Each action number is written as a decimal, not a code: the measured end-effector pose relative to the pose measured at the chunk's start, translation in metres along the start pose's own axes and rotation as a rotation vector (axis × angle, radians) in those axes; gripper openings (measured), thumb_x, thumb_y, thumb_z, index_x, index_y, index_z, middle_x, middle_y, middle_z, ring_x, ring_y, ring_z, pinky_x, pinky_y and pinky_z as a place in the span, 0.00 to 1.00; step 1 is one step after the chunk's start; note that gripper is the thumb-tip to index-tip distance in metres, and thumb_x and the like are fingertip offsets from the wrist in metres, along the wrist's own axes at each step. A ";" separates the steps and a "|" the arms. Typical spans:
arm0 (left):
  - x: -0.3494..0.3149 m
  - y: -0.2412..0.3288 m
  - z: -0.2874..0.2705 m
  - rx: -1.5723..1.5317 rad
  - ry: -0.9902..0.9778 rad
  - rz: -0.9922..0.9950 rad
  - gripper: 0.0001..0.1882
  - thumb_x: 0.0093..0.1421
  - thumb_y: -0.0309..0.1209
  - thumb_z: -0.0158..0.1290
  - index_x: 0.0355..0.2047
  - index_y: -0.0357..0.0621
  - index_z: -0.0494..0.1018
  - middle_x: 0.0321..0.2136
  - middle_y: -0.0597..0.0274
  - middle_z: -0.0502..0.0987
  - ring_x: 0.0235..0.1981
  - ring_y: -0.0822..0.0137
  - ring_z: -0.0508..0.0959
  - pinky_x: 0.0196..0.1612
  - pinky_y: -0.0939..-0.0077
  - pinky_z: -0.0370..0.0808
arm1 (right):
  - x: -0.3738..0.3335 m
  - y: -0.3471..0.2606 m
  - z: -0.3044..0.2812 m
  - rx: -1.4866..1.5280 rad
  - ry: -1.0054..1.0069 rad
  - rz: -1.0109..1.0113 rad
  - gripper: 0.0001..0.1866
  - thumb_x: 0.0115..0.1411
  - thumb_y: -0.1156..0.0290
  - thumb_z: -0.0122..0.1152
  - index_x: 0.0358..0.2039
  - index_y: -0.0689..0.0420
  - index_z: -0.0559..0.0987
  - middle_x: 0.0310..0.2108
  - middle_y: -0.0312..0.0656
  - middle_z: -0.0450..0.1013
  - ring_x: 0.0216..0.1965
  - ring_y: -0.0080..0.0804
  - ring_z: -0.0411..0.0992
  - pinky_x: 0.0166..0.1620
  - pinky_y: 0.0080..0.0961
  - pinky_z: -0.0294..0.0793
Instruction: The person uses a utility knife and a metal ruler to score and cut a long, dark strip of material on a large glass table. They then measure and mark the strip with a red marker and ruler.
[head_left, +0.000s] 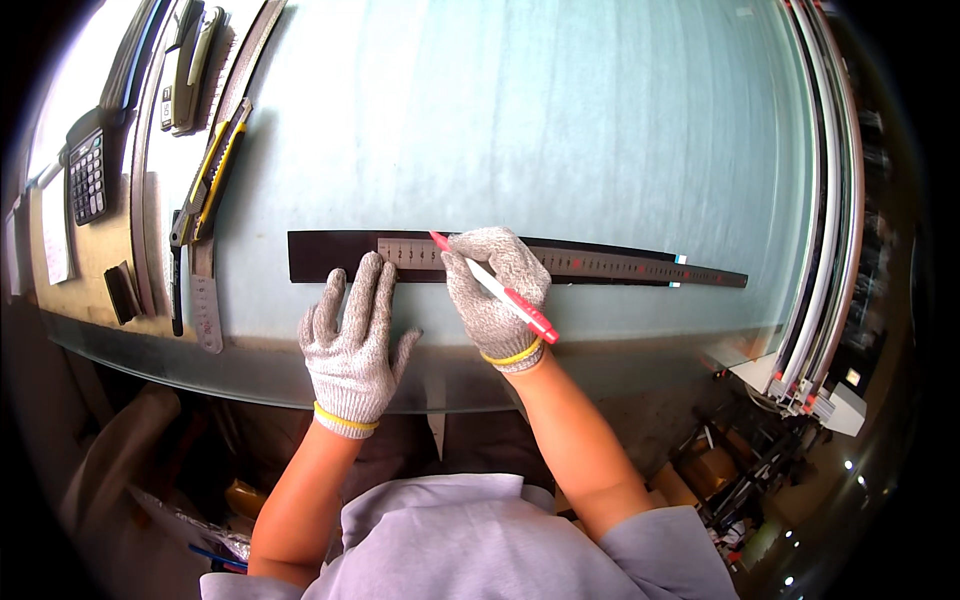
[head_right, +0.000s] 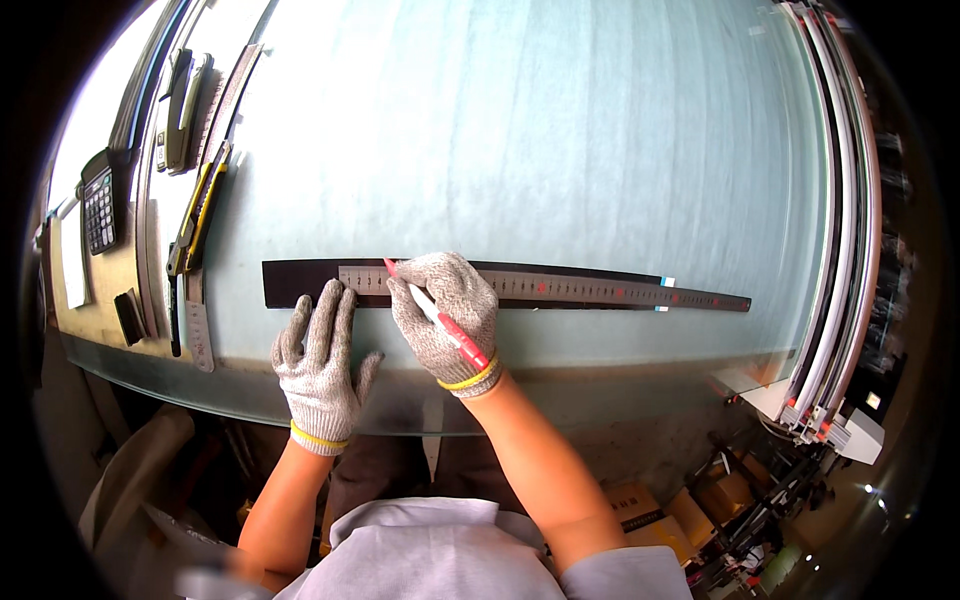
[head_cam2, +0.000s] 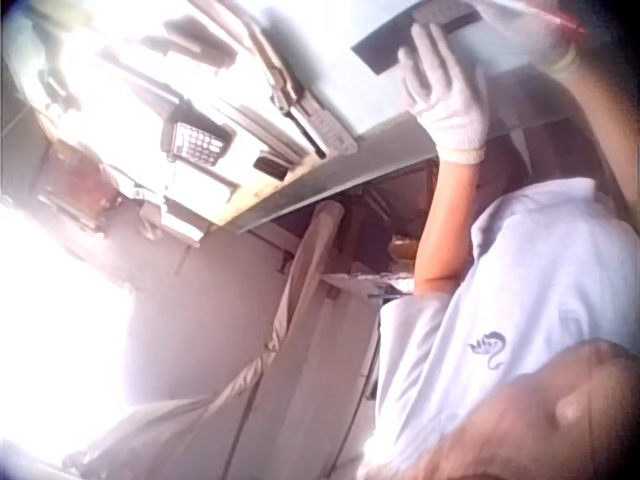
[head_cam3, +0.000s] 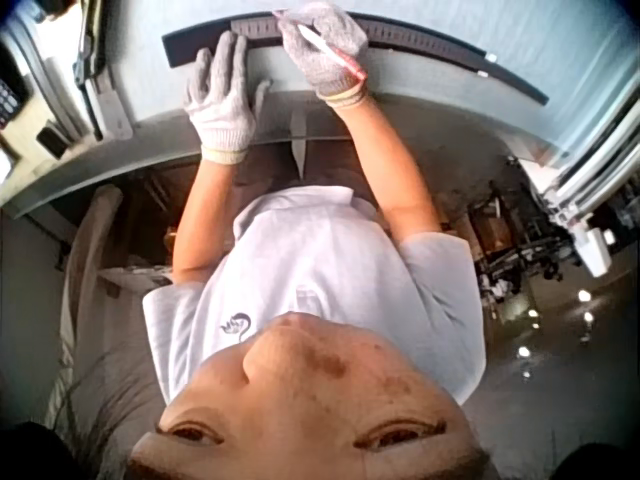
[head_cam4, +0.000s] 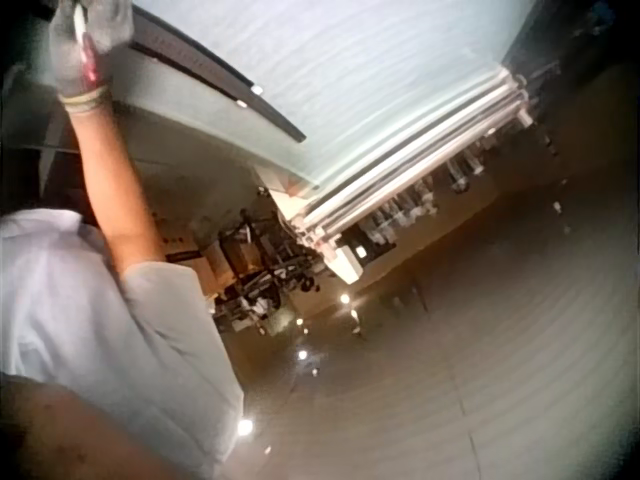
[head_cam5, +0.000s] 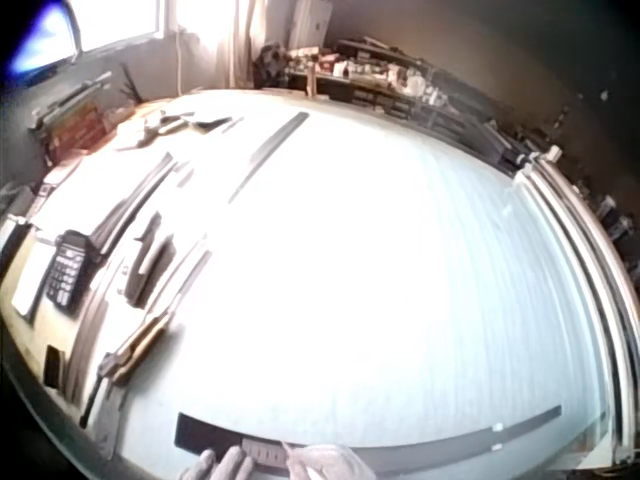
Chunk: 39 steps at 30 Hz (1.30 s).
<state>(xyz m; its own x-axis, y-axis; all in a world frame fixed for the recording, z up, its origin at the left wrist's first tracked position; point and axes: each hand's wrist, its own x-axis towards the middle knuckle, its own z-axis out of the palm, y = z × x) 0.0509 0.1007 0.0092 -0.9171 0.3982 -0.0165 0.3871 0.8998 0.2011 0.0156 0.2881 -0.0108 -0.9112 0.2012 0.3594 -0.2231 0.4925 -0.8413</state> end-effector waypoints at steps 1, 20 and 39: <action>0.000 0.000 0.000 -0.001 0.002 0.001 0.44 0.53 0.47 0.65 0.70 0.53 0.68 0.72 0.67 0.64 0.70 0.52 0.63 0.62 0.54 0.62 | 0.000 0.001 0.000 -0.001 -0.005 0.007 0.10 0.53 0.83 0.70 0.35 0.59 0.80 0.30 0.45 0.78 0.30 0.46 0.77 0.35 0.36 0.78; 0.001 -0.001 0.000 -0.019 0.002 -0.002 0.43 0.52 0.46 0.65 0.69 0.53 0.69 0.71 0.66 0.66 0.69 0.52 0.65 0.61 0.55 0.62 | 0.003 0.002 0.005 -0.076 -0.015 -0.065 0.11 0.52 0.83 0.71 0.34 0.59 0.79 0.29 0.44 0.77 0.29 0.47 0.76 0.35 0.37 0.78; 0.001 0.000 -0.002 -0.035 0.004 0.016 0.44 0.52 0.42 0.66 0.70 0.48 0.67 0.71 0.60 0.65 0.69 0.49 0.65 0.64 0.53 0.61 | -0.003 0.001 -0.002 0.046 0.077 0.032 0.10 0.53 0.85 0.70 0.35 0.60 0.80 0.31 0.45 0.79 0.30 0.45 0.77 0.36 0.35 0.78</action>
<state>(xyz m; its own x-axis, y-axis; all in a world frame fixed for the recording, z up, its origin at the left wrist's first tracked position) 0.0501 0.1006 0.0107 -0.9112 0.4119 -0.0090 0.3984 0.8865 0.2354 0.0189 0.2892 -0.0117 -0.8892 0.2812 0.3608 -0.2119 0.4457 -0.8697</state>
